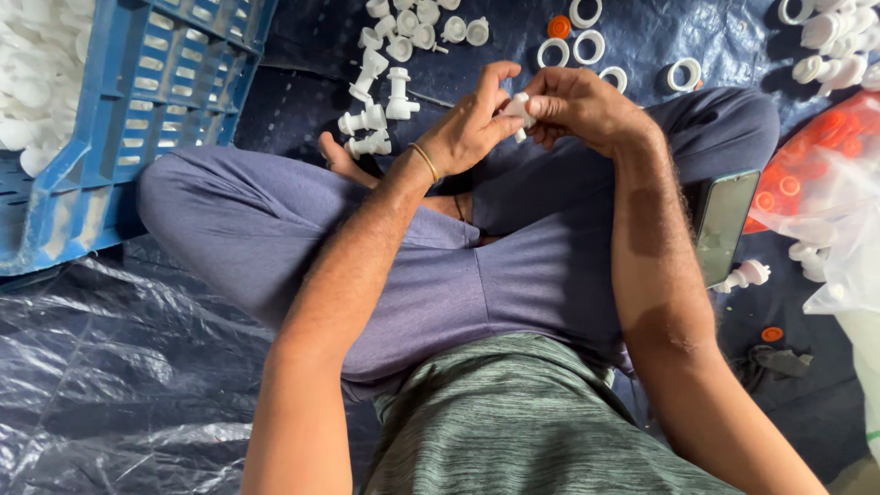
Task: The person sits cross-legged on a tarp and assembles small white plastic components with orange caps by hand. They pick up parts from a blue crate and the floor, fit them together, and place the assembled units back on the tarp.
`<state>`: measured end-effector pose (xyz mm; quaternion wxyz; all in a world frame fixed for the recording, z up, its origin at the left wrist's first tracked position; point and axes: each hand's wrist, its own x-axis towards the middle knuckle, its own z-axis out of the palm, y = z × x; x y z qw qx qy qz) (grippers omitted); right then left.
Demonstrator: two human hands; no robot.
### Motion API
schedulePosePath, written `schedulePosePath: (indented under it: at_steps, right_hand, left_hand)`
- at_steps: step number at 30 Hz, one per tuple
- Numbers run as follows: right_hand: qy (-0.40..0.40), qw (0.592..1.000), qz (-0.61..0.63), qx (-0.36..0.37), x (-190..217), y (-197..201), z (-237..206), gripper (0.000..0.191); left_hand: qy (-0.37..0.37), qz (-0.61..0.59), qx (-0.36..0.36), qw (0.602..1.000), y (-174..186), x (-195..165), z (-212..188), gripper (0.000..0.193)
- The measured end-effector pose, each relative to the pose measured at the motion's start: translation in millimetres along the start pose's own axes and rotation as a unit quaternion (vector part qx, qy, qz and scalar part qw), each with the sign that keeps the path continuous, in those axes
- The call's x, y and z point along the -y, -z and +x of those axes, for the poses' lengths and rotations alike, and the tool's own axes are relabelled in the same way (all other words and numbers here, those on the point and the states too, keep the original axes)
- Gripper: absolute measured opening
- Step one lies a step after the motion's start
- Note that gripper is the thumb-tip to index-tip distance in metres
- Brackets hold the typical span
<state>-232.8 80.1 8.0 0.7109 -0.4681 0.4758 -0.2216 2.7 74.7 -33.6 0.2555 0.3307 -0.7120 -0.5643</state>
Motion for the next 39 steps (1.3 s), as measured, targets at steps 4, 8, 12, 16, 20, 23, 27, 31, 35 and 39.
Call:
schedulePosePath:
  at_steps: [4,8,12,16,20,23,27,31,35,39]
  right_hand:
    - [0.068,0.997,-0.007,0.045,1.7,-4.6,0.1,0.026]
    - [0.125,0.99,0.004,0.063,1.6,-10.3,-1.9,0.031]
    - [0.172,0.984,0.022,0.047,3.1,-15.1,-4.8,0.036]
    - [0.175,0.983,0.043,0.041,4.4,-14.0,-10.1,0.032]
    - [-0.032,0.987,-0.119,-0.103,2.4,-6.3,4.7,0.032]
    - [-0.124,0.978,-0.119,-0.117,1.8,-2.8,11.9,0.047]
    - [0.05,0.968,-0.158,-0.188,-6.0,-5.5,11.6,0.051]
    - [0.139,0.966,-0.165,-0.142,-11.7,-2.4,12.0,0.053]
    - [-0.023,0.98,-0.141,-0.139,-5.9,-6.2,14.9,0.062]
    - [0.123,0.951,-0.195,-0.207,-5.0,-7.8,5.4,0.055]
  left_hand:
    - [0.04,-0.123,0.023,0.991,5.1,2.0,-5.1,0.066]
    - [0.154,-0.191,0.052,0.968,12.6,-6.8,-5.9,0.069]
    - [0.19,-0.292,0.066,0.935,17.4,-12.4,-4.9,0.068]
    - [0.121,-0.197,0.051,0.971,13.9,-8.2,-8.7,0.059]
    - [0.015,-0.067,-0.006,0.998,-3.9,-24.9,2.5,0.057]
    - [-0.003,0.091,-0.042,0.995,-0.8,-40.4,10.1,0.065]
    - [0.018,0.211,-0.042,0.977,-1.4,-37.1,23.1,0.064]
    - [-0.007,0.197,-0.091,0.976,-9.7,-27.1,26.8,0.064]
    - [-0.029,0.202,-0.121,0.971,-8.8,-28.9,25.6,0.063]
    - [-0.013,0.158,-0.12,0.98,-7.0,-23.7,31.1,0.063]
